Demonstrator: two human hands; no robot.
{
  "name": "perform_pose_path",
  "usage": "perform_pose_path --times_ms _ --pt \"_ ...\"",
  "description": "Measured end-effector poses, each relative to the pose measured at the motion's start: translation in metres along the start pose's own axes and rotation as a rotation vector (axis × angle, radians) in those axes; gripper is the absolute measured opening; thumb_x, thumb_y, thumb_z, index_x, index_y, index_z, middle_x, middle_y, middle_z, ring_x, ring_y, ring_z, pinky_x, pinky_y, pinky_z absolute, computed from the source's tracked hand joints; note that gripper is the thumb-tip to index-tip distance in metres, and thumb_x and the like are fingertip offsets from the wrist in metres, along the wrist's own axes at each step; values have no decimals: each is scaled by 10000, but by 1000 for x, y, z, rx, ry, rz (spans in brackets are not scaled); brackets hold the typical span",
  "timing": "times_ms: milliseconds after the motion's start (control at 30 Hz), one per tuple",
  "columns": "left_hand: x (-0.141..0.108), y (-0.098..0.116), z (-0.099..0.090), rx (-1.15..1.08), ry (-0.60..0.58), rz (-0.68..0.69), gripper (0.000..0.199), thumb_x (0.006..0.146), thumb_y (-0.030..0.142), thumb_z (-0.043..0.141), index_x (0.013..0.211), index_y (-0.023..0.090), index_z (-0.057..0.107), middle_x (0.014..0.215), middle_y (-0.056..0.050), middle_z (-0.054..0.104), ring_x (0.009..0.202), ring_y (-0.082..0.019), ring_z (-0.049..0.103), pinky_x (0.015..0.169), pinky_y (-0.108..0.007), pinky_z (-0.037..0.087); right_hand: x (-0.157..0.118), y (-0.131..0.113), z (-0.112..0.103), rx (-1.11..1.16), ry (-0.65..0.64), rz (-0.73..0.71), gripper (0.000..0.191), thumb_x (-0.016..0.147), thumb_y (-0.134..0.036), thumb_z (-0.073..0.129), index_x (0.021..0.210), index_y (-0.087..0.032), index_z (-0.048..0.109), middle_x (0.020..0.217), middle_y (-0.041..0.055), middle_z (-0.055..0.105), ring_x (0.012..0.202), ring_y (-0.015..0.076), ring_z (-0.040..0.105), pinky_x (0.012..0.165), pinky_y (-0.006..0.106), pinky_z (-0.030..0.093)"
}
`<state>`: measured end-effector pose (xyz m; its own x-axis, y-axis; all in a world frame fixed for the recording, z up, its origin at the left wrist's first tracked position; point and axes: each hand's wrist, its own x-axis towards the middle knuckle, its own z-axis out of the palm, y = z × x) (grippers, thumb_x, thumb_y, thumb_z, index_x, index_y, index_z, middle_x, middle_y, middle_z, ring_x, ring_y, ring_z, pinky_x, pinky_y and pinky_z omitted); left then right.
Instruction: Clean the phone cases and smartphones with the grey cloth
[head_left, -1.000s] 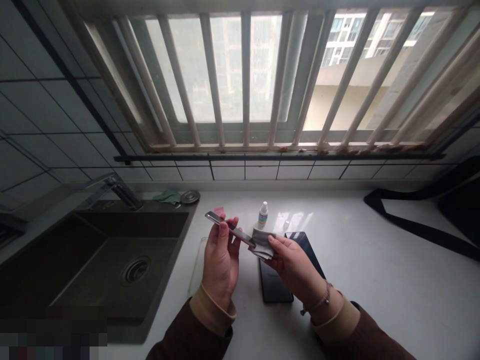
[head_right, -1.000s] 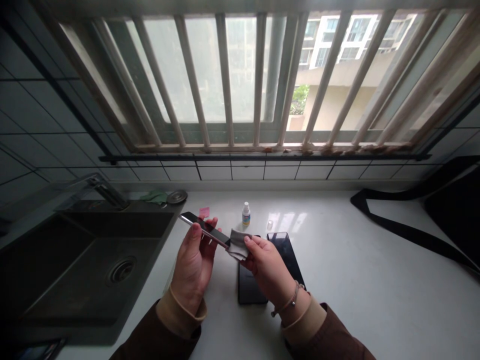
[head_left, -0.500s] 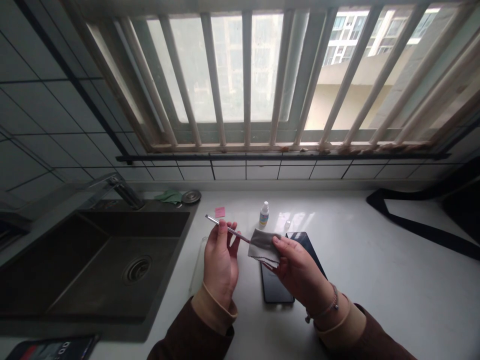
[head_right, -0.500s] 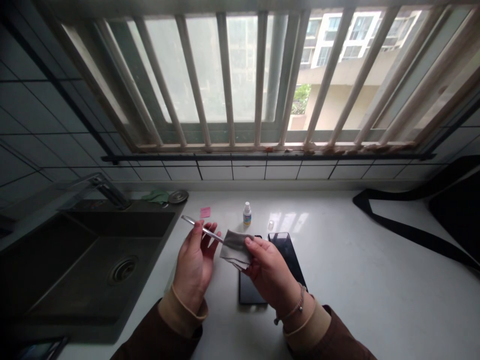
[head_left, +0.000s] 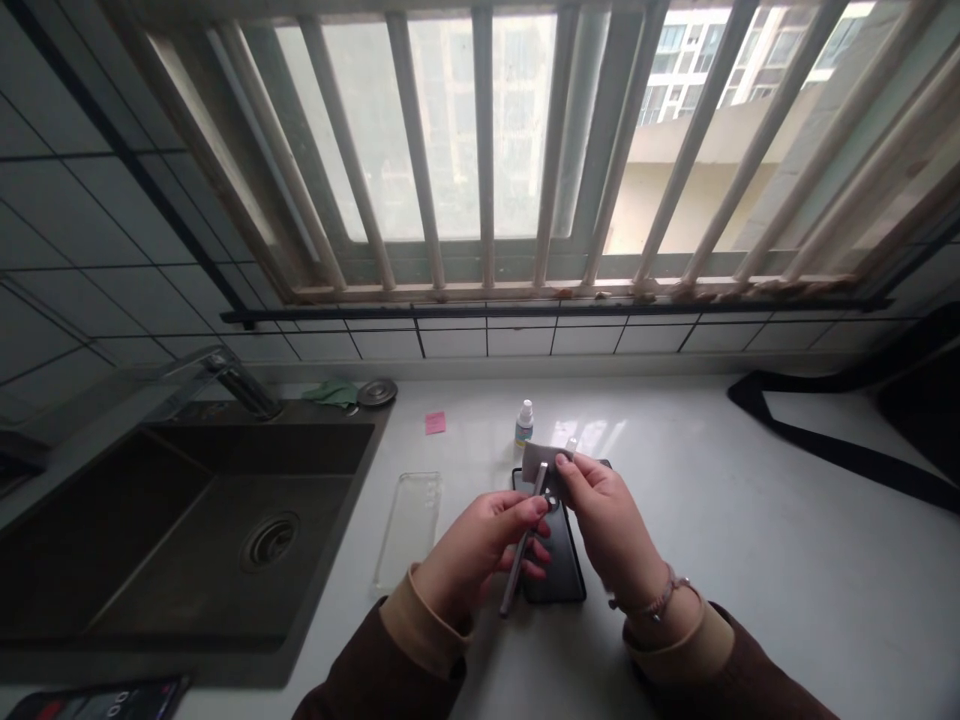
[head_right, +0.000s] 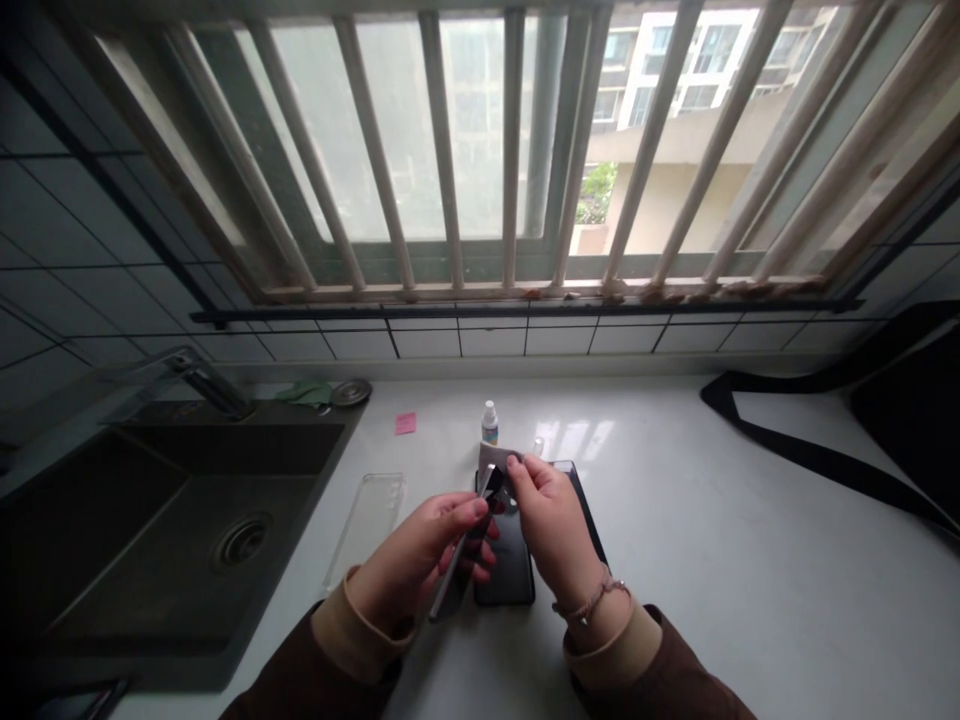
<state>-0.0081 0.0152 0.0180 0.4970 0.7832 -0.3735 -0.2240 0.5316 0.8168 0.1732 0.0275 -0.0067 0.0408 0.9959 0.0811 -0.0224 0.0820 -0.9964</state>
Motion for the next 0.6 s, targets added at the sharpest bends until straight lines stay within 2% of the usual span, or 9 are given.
perform_pose_path --times_ms 167,300,467,600 --pt "0 2 -1 67 68 8 504 832 561 829 1055 116 747 946 -113 686 714 -187 678 613 -296 559 -6 -13 1 -124 -8 -113 445 1059 -569 556 1185 -212 792 955 64 790 880 247 715 793 349 565" --pt "-1 3 0 83 40 35 492 816 550 846 1036 119 759 1005 -121 688 746 -199 699 653 -317 572 -9 -14 1 -230 -4 -241 379 1085 -488 530 1265 -257 770 1098 71 807 996 273 744 843 367 579" --pt "-1 1 -1 17 -18 86 456 850 519 830 1081 131 765 985 -108 682 784 -193 691 675 -304 584 -7 -13 0 -328 -42 -256 379 1096 -461 500 1299 -270 757 1000 58 812 870 253 755 744 341 578" --pt "-1 1 -3 -29 -34 114 448 893 521 789 1132 143 758 1008 -102 674 809 -193 699 676 -294 598 -4 -12 1 -339 -51 -215 377 1088 -465 502 1253 -253 767 905 46 799 821 247 739 744 336 563"
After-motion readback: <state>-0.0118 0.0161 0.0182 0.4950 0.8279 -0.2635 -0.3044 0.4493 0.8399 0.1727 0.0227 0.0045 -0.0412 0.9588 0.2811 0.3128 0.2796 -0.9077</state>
